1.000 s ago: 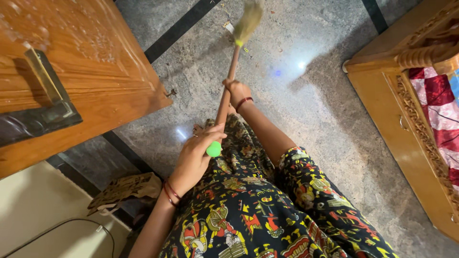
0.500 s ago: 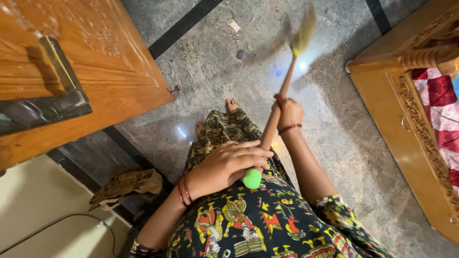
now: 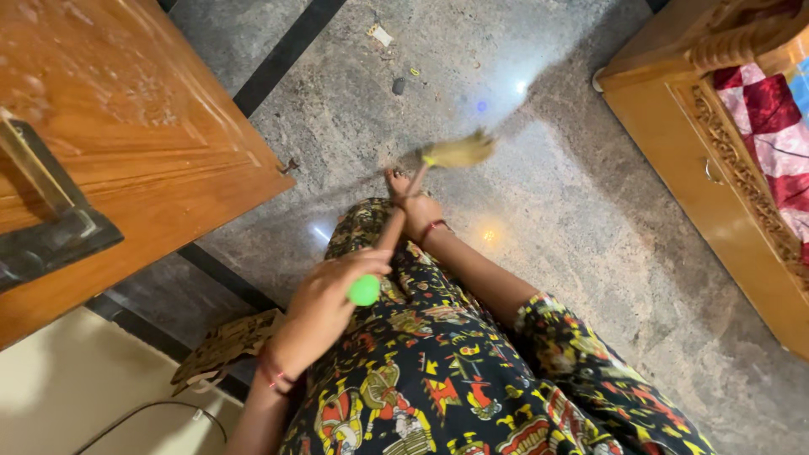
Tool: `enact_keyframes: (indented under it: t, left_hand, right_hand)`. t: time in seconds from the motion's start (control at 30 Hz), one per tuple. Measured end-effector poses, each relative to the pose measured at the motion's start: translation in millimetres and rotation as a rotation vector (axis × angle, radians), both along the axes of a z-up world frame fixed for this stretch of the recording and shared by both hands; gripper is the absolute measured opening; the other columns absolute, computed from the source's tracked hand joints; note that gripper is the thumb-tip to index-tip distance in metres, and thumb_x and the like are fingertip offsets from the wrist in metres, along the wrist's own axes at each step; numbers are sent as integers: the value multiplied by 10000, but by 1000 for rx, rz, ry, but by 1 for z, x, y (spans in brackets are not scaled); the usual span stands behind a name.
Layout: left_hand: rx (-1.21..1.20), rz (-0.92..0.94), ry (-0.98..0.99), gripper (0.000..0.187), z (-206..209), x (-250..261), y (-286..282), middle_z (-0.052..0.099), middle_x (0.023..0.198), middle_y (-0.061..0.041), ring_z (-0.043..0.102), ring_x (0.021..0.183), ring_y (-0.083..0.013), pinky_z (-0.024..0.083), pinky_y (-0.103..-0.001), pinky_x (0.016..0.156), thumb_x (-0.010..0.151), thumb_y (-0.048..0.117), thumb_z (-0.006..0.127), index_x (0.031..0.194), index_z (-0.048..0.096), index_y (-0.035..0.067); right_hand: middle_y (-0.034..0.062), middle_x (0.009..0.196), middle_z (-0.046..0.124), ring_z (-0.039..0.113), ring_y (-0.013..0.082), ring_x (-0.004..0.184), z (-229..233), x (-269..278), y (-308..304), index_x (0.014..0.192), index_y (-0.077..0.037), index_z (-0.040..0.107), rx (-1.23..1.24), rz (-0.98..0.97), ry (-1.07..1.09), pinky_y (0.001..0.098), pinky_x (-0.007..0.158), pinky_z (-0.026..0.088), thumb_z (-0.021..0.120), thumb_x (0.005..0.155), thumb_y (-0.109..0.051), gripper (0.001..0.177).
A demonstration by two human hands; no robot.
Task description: The person sweeps debris from the floor using a handheld broom, moving through several areas of the room and clearing items out of the way.
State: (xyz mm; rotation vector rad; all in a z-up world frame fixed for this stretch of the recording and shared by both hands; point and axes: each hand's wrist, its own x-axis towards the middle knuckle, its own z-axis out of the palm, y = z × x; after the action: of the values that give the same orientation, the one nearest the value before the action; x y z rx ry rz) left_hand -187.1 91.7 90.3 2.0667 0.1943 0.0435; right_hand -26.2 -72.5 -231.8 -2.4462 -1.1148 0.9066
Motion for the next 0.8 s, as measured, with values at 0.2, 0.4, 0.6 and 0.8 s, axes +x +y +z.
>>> enact_keyframes:
  t: [0.2, 0.4, 0.6, 0.8]
  left_hand:
    - [-67, 172, 95, 506, 0, -19, 13, 672, 1362, -87, 666, 1211, -293, 495, -395, 1042, 756, -176, 578, 1205, 632, 50]
    - [-139, 257, 82, 511, -6, -27, 16, 643, 1394, -113, 645, 1244, -334, 507, -398, 1039, 736, -186, 544, 1194, 615, 30]
    - [-31, 150, 7, 448, 15, -41, 21, 661, 1395, -60, 647, 1246, -276, 470, -403, 1046, 776, -94, 656, 1180, 664, 99]
    - [2, -85, -125, 384, 32, -39, 12, 643, 1431, -11, 527, 1416, -314, 409, -462, 1138, 822, 38, 724, 1173, 701, 191]
  right_hand:
    - [176, 926, 728, 713, 375, 874, 0, 10, 70, 996, -146, 699, -54, 170, -41, 492, 782, 577, 743, 816, -250, 213]
    - [158, 911, 704, 717, 358, 858, 2, 27, 115, 1027, -139, 666, 28, 196, -180, 468, 704, 582, 699, 853, -160, 178]
    - [158, 955, 706, 715, 375, 825, 72, 32, 107, 1068, -141, 634, 73, 188, -230, 486, 663, 571, 684, 876, -153, 199]
    - [162, 886, 705, 706, 385, 752, 148, 29, 63, 1129, -158, 663, 164, -35, -294, 502, 636, 548, 768, 876, -343, 330]
